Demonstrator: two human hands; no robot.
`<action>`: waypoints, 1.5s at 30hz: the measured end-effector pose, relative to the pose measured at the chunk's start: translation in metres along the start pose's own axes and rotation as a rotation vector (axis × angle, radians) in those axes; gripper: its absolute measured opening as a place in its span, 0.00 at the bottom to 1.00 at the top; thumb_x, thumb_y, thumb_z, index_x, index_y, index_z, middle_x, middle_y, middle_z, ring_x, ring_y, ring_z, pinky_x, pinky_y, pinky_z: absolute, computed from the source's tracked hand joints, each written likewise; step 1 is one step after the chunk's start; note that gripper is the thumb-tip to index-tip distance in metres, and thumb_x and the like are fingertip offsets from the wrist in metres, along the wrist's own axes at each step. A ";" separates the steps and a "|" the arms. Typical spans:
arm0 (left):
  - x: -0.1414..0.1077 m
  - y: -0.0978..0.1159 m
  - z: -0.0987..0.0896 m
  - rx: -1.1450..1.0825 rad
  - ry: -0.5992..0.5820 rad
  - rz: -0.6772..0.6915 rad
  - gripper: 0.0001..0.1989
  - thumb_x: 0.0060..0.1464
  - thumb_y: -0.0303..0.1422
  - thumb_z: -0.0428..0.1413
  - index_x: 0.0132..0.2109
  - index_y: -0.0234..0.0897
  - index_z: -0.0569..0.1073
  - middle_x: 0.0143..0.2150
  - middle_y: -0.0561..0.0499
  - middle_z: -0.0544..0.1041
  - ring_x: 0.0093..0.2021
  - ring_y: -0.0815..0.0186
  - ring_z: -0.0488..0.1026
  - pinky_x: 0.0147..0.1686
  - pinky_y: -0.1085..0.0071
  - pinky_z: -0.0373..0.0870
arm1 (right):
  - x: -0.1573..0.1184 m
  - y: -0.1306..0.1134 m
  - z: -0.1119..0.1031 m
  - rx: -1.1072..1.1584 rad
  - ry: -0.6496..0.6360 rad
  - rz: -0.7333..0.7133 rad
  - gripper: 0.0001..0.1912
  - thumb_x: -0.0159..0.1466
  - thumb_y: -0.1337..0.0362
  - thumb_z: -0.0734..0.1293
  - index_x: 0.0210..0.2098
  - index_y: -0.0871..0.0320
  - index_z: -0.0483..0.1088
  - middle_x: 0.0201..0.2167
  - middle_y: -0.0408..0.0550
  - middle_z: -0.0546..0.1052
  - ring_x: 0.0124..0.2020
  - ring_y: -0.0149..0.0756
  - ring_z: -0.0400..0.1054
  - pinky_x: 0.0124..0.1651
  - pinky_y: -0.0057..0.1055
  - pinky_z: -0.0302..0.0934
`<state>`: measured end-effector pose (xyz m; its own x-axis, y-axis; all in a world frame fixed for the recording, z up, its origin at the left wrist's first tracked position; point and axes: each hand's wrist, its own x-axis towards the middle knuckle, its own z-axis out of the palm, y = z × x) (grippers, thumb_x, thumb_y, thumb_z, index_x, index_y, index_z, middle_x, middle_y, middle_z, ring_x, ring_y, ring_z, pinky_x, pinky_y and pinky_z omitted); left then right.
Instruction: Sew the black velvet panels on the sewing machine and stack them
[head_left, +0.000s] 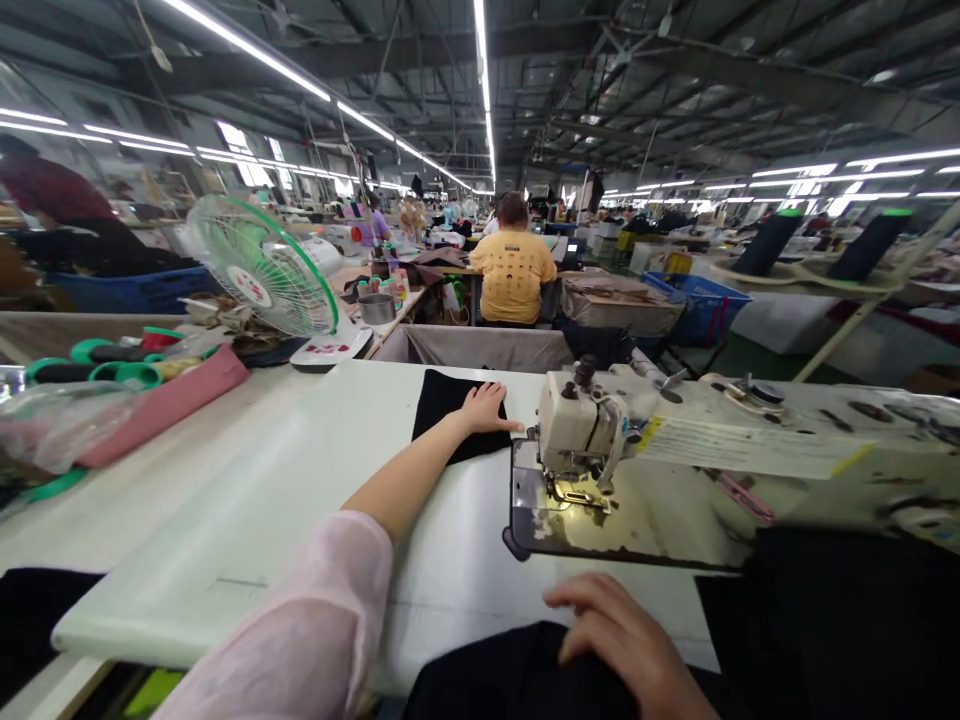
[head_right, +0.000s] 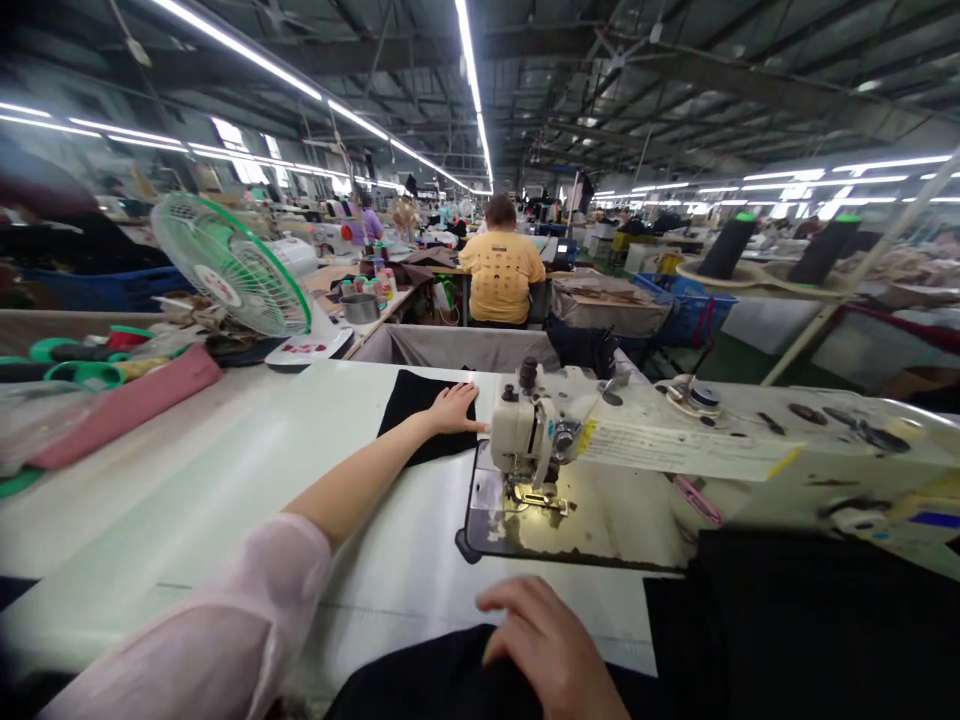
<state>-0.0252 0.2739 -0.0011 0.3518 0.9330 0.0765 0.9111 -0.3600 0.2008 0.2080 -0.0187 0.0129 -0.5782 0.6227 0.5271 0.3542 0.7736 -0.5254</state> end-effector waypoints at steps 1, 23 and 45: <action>-0.007 0.000 0.004 0.006 -0.010 0.004 0.36 0.60 0.50 0.58 0.68 0.36 0.61 0.73 0.37 0.58 0.73 0.45 0.53 0.69 0.44 0.51 | 0.014 0.005 0.004 -0.047 -0.020 0.011 0.05 0.65 0.68 0.63 0.40 0.54 0.68 0.54 0.55 0.76 0.54 0.43 0.72 0.52 0.36 0.71; -0.014 0.022 -0.008 -0.204 0.088 -0.084 0.20 0.64 0.39 0.57 0.60 0.37 0.70 0.62 0.41 0.71 0.58 0.53 0.72 0.56 0.49 0.71 | 0.125 0.064 0.068 -0.296 -0.105 0.433 0.27 0.61 0.74 0.65 0.59 0.75 0.68 0.63 0.74 0.67 0.65 0.58 0.61 0.66 0.49 0.55; -0.243 0.072 -0.155 -1.053 0.278 -0.067 0.16 0.50 0.44 0.65 0.36 0.36 0.75 0.29 0.53 0.76 0.24 0.68 0.73 0.20 0.74 0.74 | 0.072 -0.054 -0.078 -0.267 0.337 0.245 0.07 0.62 0.62 0.68 0.31 0.54 0.80 0.44 0.48 0.82 0.48 0.48 0.74 0.55 0.50 0.67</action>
<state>-0.0779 0.0213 0.1464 0.1264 0.9659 0.2259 0.2395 -0.2507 0.9380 0.2049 -0.0065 0.1310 -0.2002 0.7590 0.6195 0.6517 0.5753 -0.4942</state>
